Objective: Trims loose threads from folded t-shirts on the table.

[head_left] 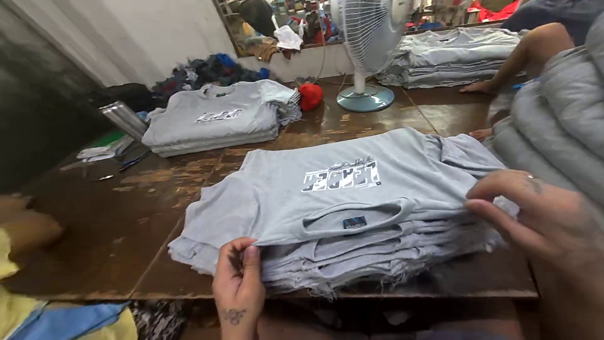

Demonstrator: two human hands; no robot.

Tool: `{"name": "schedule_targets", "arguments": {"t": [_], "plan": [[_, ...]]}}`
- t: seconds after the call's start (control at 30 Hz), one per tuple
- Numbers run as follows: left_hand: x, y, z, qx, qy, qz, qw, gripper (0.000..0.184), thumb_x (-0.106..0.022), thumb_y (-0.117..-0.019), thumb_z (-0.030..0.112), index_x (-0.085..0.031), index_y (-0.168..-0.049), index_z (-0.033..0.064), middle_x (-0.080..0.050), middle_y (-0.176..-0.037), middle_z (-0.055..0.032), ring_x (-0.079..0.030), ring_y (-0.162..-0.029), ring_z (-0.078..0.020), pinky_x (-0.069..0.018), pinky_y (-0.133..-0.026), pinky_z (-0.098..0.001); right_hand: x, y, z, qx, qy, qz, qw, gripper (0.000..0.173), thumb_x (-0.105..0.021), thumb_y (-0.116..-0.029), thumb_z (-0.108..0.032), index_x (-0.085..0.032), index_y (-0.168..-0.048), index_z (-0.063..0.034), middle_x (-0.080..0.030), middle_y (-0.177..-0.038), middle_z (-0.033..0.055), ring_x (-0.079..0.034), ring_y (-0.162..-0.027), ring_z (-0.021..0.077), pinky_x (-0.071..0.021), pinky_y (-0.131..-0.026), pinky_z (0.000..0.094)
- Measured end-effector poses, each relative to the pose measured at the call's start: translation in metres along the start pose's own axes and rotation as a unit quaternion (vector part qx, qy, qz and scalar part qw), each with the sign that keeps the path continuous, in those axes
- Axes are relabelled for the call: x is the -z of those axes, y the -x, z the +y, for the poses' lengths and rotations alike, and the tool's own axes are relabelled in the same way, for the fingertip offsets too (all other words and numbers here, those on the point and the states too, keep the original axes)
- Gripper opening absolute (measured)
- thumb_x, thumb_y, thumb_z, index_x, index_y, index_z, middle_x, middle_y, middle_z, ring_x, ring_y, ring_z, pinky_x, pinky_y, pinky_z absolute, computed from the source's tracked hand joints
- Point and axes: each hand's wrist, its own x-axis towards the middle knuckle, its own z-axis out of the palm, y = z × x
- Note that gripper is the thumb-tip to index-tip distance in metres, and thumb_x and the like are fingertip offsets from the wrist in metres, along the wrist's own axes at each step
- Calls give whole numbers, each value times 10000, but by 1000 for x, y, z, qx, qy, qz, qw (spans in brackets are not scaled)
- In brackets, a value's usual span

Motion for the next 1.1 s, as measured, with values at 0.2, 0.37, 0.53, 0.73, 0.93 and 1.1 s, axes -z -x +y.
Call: {"name": "schedule_targets", "arguments": {"t": [0.2,0.37,0.53,0.73,0.93,1.1], "plan": [[0,-3,4,7,-4,-6,1000,162,-501,-1015,113,-583,-1065,-18,-573,-810,106,-477,-606,91,-422,-558,-103,-77,-74,-96,132,-157,-123,971,479,-479,-1055,-437,-657,-1259,-43,-716,-971,134,-708,-862,294,-578,-732,443],[3,-2,4,17,-2,-13,1000,165,-503,-1021,109,-596,-1066,-20,-565,-785,102,-478,-602,87,-421,-553,-104,-131,-79,-116,122,-283,-154,939,387,-520,-946,4,-650,-1310,-17,-687,-860,144,-645,-665,263,-560,-624,403],[-2,-2,5,1,-29,-19,999,177,-503,-1014,86,-618,-1035,-47,-573,-768,72,-491,-631,82,-417,-578,-99,-134,-67,-109,116,-320,-158,927,308,-493,-955,-38,-731,-1151,-46,-703,-867,129,-640,-699,207,-536,-656,329],[-2,2,2,-26,-38,-29,999,188,-517,-1013,95,-627,-1012,-58,-593,-793,53,-520,-691,90,-432,-627,-81,-133,-62,-108,71,-331,-191,921,227,-606,-935,-132,-743,-1085,-30,-707,-818,110,-638,-673,184,-531,-639,319],[1,5,-3,-65,-45,-54,995,243,-521,-1033,147,-637,-1000,-64,-601,-788,31,-522,-706,83,-436,-652,-79,-136,-63,-111,110,-298,-198,927,173,-601,-930,-111,-730,-847,-31,-707,-737,113,-694,-662,234,-545,-603,389],[1,9,-7,-92,-77,-70,990,273,-533,-1036,185,-641,-997,-62,-628,-806,-15,-541,-710,65,-449,-660,-84,-139,-53,-112,130,-252,-135,949,225,-483,-1006,-142,-651,-895,-41,-596,-625,68,-611,-543,204,-469,-485,348]]}}
